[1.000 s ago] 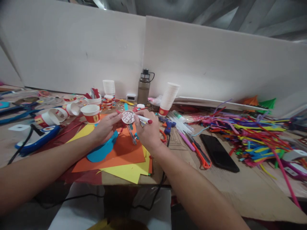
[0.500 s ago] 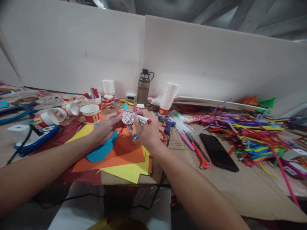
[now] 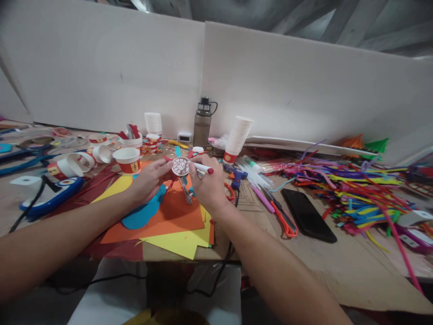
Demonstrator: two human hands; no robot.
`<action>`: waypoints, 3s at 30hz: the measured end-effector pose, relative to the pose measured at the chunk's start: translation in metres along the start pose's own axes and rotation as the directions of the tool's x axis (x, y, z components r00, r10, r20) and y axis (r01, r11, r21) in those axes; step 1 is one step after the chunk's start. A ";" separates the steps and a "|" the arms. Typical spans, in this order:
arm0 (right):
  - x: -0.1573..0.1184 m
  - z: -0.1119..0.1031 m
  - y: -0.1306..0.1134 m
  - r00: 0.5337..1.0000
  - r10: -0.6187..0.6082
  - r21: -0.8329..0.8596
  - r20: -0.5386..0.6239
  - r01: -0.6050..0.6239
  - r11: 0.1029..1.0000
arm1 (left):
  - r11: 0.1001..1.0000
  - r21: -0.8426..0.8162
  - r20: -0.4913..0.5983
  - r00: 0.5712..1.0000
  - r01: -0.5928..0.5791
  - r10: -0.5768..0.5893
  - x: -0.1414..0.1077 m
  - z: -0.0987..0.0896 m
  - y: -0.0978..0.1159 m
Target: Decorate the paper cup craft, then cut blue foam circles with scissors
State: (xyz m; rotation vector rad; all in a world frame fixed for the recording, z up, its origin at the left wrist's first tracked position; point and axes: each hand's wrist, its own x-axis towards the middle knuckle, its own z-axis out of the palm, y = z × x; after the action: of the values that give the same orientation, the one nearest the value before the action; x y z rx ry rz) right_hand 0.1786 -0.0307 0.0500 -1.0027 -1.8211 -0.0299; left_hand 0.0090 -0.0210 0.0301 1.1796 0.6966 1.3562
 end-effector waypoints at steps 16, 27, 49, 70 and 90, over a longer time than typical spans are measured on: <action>0.000 0.000 0.000 1.000 -0.001 0.004 0.008 0.001 1.000 | 1.000 -0.020 -0.063 0.998 -0.014 0.013 0.001 0.000 0.005; -0.001 0.000 0.000 1.000 -0.004 0.011 0.011 0.004 1.000 | 1.000 -0.006 -0.053 0.999 -0.009 0.009 0.001 -0.001 0.002; -0.002 0.002 0.001 1.000 0.005 0.018 0.007 -0.005 1.000 | 1.000 -0.007 -0.058 0.998 -0.002 0.001 0.001 0.000 0.002; -0.003 0.002 -0.003 0.996 0.049 0.056 0.069 -0.053 0.997 | 0.998 -0.052 -0.104 0.994 -0.023 0.017 0.000 0.002 0.006; -0.005 0.002 -0.008 0.997 0.043 0.147 0.068 -0.053 0.988 | 0.999 -0.021 -0.069 0.997 -0.034 0.033 0.001 0.001 0.002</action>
State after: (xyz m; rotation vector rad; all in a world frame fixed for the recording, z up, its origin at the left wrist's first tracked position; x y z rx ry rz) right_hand 0.1731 -0.0381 0.0483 -0.9510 -1.8279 0.1674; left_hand 0.0089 -0.0205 0.0325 1.1358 0.7121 1.4349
